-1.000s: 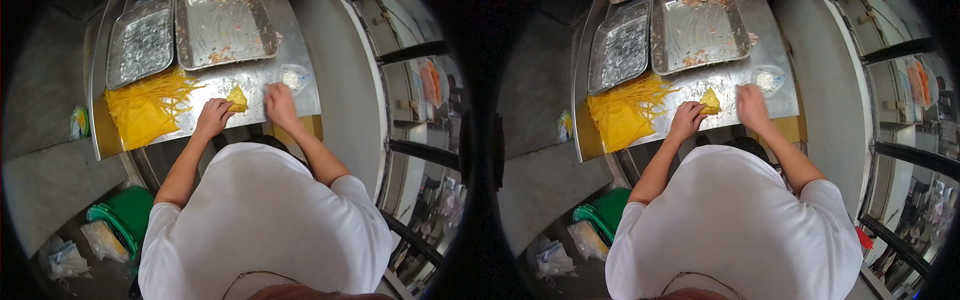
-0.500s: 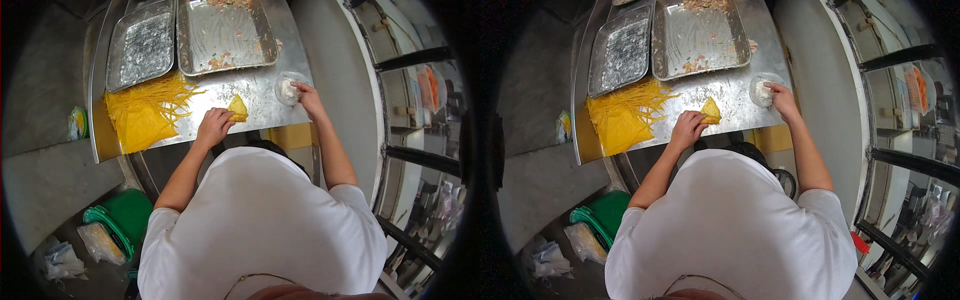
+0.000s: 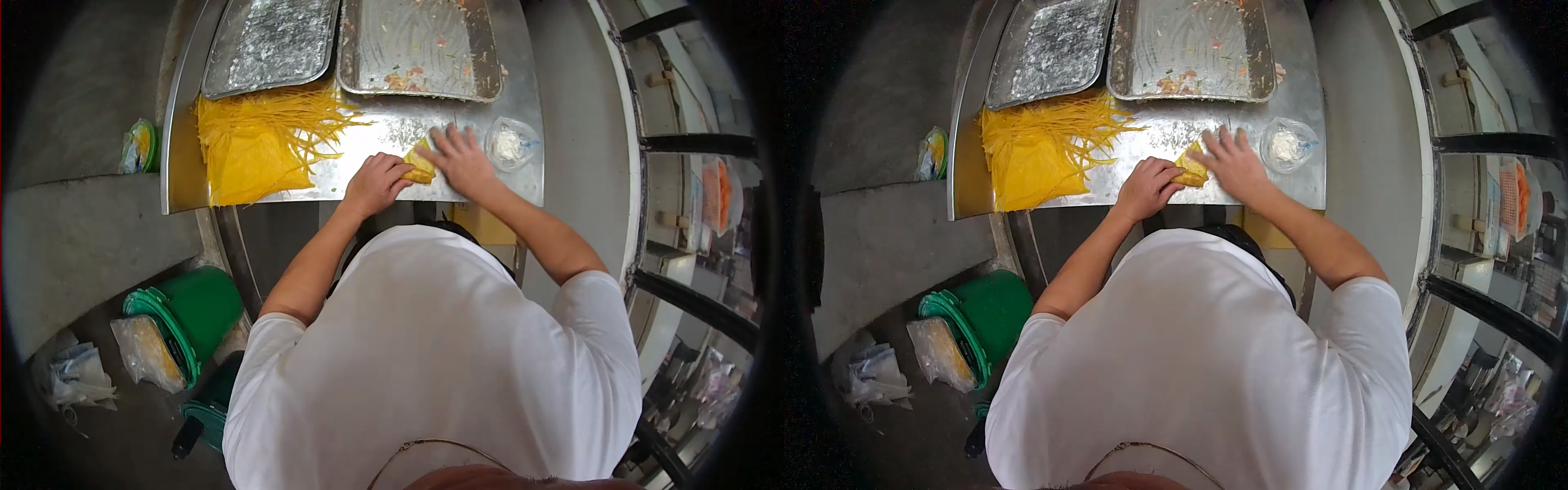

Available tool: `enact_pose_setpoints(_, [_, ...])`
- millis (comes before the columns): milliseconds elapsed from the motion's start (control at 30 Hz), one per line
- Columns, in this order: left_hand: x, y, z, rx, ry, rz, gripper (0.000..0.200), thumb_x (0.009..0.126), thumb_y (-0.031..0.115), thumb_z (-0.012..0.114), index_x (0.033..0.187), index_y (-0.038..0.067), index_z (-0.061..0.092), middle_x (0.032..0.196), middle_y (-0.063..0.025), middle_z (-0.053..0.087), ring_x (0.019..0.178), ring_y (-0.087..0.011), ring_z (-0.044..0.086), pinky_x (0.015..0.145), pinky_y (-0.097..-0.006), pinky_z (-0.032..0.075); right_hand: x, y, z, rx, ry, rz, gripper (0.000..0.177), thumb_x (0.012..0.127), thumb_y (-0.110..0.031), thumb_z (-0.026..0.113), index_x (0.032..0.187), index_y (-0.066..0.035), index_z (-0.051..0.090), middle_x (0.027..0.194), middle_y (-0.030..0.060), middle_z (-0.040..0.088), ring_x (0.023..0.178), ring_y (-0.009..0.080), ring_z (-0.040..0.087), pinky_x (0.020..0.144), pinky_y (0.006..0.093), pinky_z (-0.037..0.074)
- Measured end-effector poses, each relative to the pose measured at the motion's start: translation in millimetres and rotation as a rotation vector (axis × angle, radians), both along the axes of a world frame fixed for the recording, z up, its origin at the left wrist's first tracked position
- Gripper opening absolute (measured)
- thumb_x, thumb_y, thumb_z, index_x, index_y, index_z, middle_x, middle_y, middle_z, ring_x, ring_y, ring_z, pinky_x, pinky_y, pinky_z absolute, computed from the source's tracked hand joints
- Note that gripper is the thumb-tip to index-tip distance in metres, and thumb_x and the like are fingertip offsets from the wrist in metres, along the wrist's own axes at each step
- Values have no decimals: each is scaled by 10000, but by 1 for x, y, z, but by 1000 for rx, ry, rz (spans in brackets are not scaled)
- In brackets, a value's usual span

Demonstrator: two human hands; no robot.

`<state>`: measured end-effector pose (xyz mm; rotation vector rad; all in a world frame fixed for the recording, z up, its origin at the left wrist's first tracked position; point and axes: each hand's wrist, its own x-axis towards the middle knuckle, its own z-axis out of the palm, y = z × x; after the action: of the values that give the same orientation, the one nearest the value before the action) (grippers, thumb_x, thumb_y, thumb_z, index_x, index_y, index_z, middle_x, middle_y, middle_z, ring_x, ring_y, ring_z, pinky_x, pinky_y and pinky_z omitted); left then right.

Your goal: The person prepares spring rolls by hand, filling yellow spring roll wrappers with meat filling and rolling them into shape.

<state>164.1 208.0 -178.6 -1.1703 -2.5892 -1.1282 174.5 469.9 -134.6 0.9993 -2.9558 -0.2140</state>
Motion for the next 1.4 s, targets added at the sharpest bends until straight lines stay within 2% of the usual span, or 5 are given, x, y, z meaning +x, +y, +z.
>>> enact_pose_setpoints(233, [0, 0, 2, 13, -14, -6, 330, 892, 230, 815, 1185, 98, 741, 1108, -75, 678, 1038, -300, 641, 919, -419, 525, 3, 26, 17, -20, 86, -177, 523, 972, -139, 599, 1493, -105, 564, 1520, 206, 525, 1380, 433, 506, 1127, 577, 421])
enact_pose_setpoints(300, [0, 1, 2, 16, -29, -2, 307, 901, 228, 801, 1173, 98, 739, 1106, -77, 675, 1041, -300, 638, 916, -421, 522, 20, 9, 13, -629, -242, -248, 496, 889, -64, 712, 1377, -38, 622, 1346, 213, 611, 1253, 416, 569, 1088, 497, 469])
enact_pose_setpoints(400, [-4, 4, 4, -4, -61, 0, 299, 909, 214, 791, 1175, 89, 736, 1114, -94, 667, 1056, -309, 633, 922, -425, 521, 41, -26, 13, -776, -170, -177, 346, 855, -46, 747, 1190, 0, 673, 1185, 195, 645, 1114, 389, 612, 982, 445, 523])
enact_pose_setpoints(900, [-37, 14, 15, -8, -18, 14, 307, 910, 215, 793, 1176, 76, 732, 1181, -104, 661, 1109, -333, 615, 961, -443, 510, 19, -35, -26, -571, -2, -327, 277, 941, -163, 713, 1186, -39, 680, 1186, 154, 641, 1102, 357, 595, 948, 463, 486])
enact_pose_setpoints(1400, [-59, 34, 22, -150, 133, 96, 306, 944, 184, 757, 1244, 127, 749, 1277, -123, 666, 1181, -356, 606, 1023, -471, 487, -8, 12, -4, -758, -4, -490, 377, 968, -166, 679, 1310, -7, 667, 1254, 165, 639, 1207, 364, 568, 1036, 483, 455])
